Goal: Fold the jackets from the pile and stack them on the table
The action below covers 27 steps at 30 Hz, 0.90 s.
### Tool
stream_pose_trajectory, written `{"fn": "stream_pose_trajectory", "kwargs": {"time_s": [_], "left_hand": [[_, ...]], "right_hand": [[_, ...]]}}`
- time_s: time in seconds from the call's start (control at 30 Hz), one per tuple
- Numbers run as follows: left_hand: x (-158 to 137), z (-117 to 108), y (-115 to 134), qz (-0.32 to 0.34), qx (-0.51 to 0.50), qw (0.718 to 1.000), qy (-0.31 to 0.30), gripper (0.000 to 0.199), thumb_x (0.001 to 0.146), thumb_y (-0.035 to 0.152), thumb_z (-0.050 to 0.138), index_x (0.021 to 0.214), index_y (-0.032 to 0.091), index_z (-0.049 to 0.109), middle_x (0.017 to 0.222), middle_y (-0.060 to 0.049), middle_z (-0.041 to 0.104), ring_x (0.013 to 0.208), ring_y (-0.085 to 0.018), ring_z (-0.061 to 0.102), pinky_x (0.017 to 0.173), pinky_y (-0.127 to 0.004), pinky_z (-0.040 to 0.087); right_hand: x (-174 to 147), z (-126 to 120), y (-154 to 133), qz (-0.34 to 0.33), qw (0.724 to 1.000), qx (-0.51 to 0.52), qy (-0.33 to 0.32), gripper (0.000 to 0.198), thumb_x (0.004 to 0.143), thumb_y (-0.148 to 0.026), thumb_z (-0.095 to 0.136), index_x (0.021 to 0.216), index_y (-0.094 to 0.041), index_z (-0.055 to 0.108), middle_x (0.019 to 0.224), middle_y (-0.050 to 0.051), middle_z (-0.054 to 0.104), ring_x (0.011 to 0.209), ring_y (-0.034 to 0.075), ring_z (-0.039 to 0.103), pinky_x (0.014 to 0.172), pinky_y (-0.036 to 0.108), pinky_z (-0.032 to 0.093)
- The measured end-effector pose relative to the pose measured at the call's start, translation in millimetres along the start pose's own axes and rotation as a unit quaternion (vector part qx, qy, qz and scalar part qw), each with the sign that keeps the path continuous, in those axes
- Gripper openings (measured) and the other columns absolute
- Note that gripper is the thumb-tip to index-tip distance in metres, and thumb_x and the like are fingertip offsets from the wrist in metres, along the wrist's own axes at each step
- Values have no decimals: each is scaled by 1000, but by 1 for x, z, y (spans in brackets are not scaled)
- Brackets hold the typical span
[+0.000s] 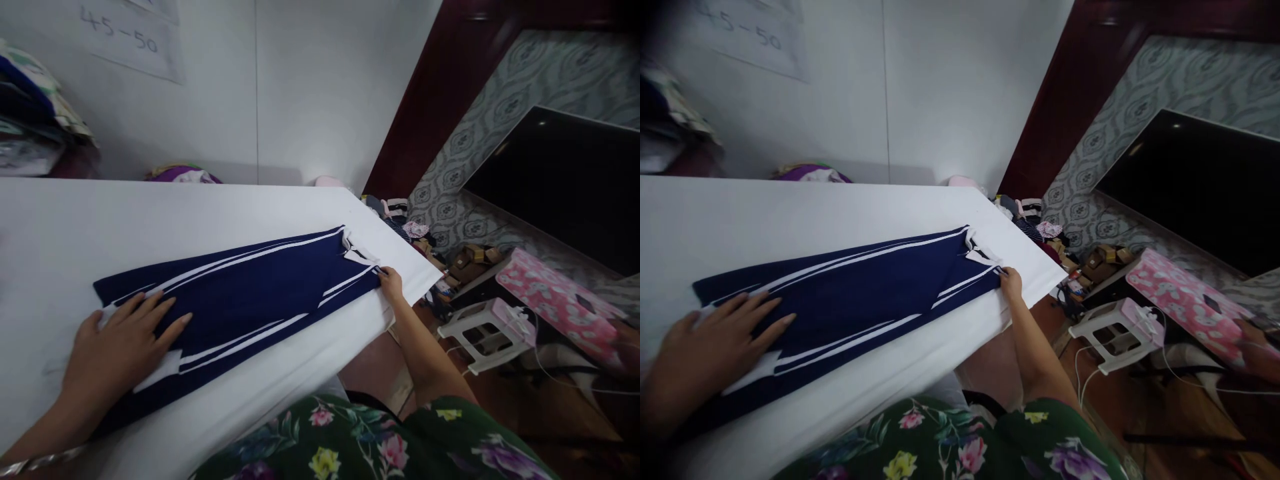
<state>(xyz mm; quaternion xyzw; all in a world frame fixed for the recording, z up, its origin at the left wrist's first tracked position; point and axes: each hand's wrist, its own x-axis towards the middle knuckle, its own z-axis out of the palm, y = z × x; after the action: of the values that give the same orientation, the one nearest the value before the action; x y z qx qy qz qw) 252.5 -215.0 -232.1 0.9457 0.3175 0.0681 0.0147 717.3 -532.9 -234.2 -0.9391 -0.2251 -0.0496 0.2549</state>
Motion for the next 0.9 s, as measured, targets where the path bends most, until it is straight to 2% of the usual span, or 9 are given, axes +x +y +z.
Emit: {"fn": "stream_pose_trajectory", "kwargs": {"time_s": [0.13, 0.2, 0.27, 0.4, 0.5, 0.6, 0.7, 0.8, 0.9], "left_hand": [[-4, -11, 9, -17, 23, 997, 76, 54, 94, 40, 25, 125, 12, 59, 142, -16, 51, 136, -32, 38, 110, -58, 22], [-7, -15, 12, -12, 6, 992, 124, 54, 95, 44, 27, 126, 11, 57, 143, -14, 51, 137, -28, 37, 113, -55, 18], [-9, -21, 16, 12, -14, 988, 155, 52, 95, 45, 30, 120, 11, 60, 137, -13, 57, 135, -27, 40, 113, -53, 20], [-13, -32, 28, 78, -77, 980, 166, 46, 92, 49, 42, 110, 15, 67, 119, -11, 69, 115, -26, 57, 101, -45, 38], [-20, -35, 36, 113, -97, 977, 152, 43, 91, 50, 46, 107, 19, 70, 112, -9, 72, 105, -26, 62, 94, -44, 42], [-34, -30, 36, 126, -84, 981, 119, 42, 89, 53, 47, 109, 23, 70, 118, -9, 70, 107, -28, 62, 95, -48, 42], [-50, -19, 30, 104, -83, 987, 86, 45, 88, 56, 49, 113, 25, 69, 128, -10, 64, 115, -30, 59, 99, -51, 40], [-63, -11, 24, 84, -106, 988, 70, 43, 90, 53, 46, 114, 25, 68, 133, -9, 61, 119, -28, 57, 105, -51, 37], [-76, -13, 22, 36, -118, 988, 90, 37, 92, 45, 43, 109, 25, 69, 132, -7, 62, 120, -25, 57, 106, -46, 38]], "right_hand": [[-22, -1, -13, -44, 999, -6, 31, 46, 83, -22, 44, 125, -11, 61, 133, 17, 58, 128, 28, 48, 108, 43, 35], [-44, 3, -28, -108, 993, 26, 33, 43, 86, -23, 44, 124, -16, 62, 133, 15, 59, 128, 27, 48, 108, 47, 35], [-70, 10, -49, -192, 978, 84, -12, 38, 89, -27, 45, 122, -22, 64, 129, 12, 62, 124, 26, 52, 107, 48, 38], [-111, 25, -89, -377, 899, 178, -137, 40, 90, -38, 57, 129, -27, 59, 137, 9, 56, 129, 23, 49, 109, 46, 39], [-116, 35, -107, -466, 853, 169, -165, 45, 88, -36, 63, 131, -27, 57, 146, 10, 47, 137, 25, 40, 111, 49, 37], [-109, 46, -112, -483, 849, 152, -149, 29, 91, -26, 57, 118, -25, 67, 133, 11, 60, 132, 25, 47, 106, 50, 43], [-104, 57, -112, -470, 858, 164, -125, 24, 92, -19, 52, 108, -23, 71, 117, 10, 69, 120, 24, 57, 100, 47, 49], [-105, 61, -111, -473, 857, 159, -123, 25, 92, -18, 50, 104, -21, 71, 116, 11, 70, 118, 25, 59, 98, 48, 50], [-110, 57, -108, -489, 852, 134, -133, 27, 92, -19, 48, 108, -20, 70, 122, 12, 67, 122, 27, 56, 99, 51, 48]]}}
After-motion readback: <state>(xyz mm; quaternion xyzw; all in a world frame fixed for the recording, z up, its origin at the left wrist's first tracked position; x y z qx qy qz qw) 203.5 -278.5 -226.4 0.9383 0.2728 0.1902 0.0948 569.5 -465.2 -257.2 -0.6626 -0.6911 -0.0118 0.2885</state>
